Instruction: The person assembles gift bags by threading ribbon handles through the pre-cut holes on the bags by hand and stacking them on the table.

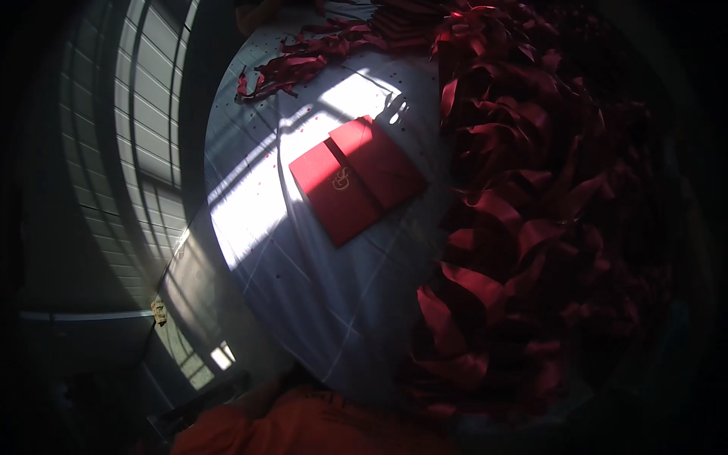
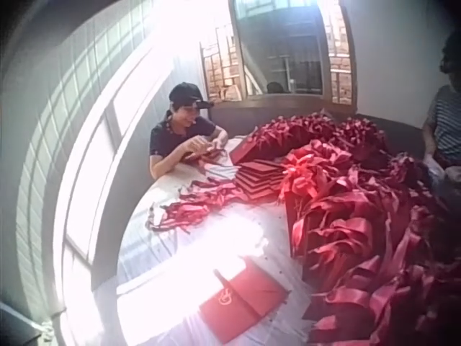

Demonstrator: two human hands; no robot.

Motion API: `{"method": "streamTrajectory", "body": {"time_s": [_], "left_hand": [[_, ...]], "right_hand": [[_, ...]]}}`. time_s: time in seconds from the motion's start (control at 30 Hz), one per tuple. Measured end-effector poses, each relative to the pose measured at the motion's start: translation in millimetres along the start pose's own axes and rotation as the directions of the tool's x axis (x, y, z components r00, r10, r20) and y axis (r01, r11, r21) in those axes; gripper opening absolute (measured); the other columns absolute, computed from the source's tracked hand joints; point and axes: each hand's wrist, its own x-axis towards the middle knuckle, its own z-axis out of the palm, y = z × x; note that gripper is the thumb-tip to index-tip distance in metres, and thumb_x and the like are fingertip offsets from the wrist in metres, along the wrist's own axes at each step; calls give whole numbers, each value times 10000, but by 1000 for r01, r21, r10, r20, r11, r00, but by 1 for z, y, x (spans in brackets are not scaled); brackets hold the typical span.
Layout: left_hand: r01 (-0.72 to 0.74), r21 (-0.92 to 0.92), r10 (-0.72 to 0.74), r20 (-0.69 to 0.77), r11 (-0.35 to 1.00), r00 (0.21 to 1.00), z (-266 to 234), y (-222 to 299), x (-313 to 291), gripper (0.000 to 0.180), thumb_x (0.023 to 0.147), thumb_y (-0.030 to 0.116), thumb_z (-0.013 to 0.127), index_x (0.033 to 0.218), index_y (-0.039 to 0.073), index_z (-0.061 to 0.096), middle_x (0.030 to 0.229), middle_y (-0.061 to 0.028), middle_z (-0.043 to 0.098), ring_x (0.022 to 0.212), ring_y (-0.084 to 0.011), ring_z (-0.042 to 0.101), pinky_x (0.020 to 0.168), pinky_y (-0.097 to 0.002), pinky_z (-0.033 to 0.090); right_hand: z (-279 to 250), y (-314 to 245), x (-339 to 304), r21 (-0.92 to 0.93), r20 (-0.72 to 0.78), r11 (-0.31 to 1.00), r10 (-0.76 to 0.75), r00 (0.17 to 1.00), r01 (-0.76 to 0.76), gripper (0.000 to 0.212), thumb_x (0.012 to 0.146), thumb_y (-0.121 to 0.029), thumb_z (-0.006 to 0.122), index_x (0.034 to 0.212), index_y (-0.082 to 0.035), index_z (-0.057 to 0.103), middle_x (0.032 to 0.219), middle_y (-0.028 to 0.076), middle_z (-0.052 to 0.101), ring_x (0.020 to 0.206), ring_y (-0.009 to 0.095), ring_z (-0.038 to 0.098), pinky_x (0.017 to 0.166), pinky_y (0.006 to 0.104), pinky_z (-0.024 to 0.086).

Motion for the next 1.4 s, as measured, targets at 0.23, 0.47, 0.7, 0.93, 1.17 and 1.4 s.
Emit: {"method": "streamTrajectory", "body": {"time_s": [0.23, 0.47, 0.7, 0.93, 1.17, 1.4], "left_hand": [[323, -671, -678, -367, 667, 637, -40, -55, -10, 413, 981, 444, 476, 1037, 125, 731, 1021, -231, 692, 935, -423, 665, 830, -506, 517], [-279, -618, -485, -767, 735, 421, -228, 94, -97, 399, 962, 288, 603, 734, -39, 617, 646, -255, 540, 584, -381, 604, 559, -432, 444], [-395, -137, -133, -990, 909, 38, -292, 175, -142, 409, 920, 268, 708, 627, 32, 545, 558, -148, 501, 478, -266, 441, 455, -381, 382], [-399, -117, -61, -987, 910, 149, -296, 221, -135, 470, 930, 392, 667, 619, 64, 539, 589, -159, 569, 520, -387, 549, 466, -445, 411], [-618, -161, -14, -972, 769, 236, -314, 257, -167, 434, 979, 294, 645, 685, -20, 588, 546, -145, 501, 471, -155, 456, 484, -355, 410], [-752, -434, 285, -737, 496, 613, -317, 264, -160, 283, 1001, 205, 609, 854, -30, 665, 689, 8, 618, 655, -52, 523, 597, -246, 463]], "right_hand": [[19, -15, 3, -96, -158, 987, -143, 977, 129, 367, 936, -273, 588, 1215, -34, 586, 988, 147, 681, 934, 271, 642, 857, 391, 505], [59, -40, -58, -169, -221, 973, -196, 955, 160, 382, 958, -291, 570, 1239, -32, 579, 1004, 161, 688, 966, 284, 651, 887, 401, 508], [-96, -252, -83, 629, -77, 778, 40, 996, 17, 257, 902, -124, 681, 1136, -22, 649, 969, 129, 724, 897, 247, 716, 771, 339, 575], [-128, -312, -57, 579, -543, 611, -206, 814, 540, 206, 825, 83, 723, 1008, 8, 665, 912, 125, 710, 790, 169, 706, 700, 265, 578], [-137, -331, -37, 445, -653, 678, -201, 730, 585, 189, 807, 31, 752, 936, -36, 632, 1010, 125, 672, 858, 206, 661, 711, 286, 529], [-140, -307, -38, 382, -654, 765, -173, 737, 519, 175, 800, 24, 752, 919, -30, 636, 953, 113, 663, 818, 235, 656, 690, 318, 524]]}}
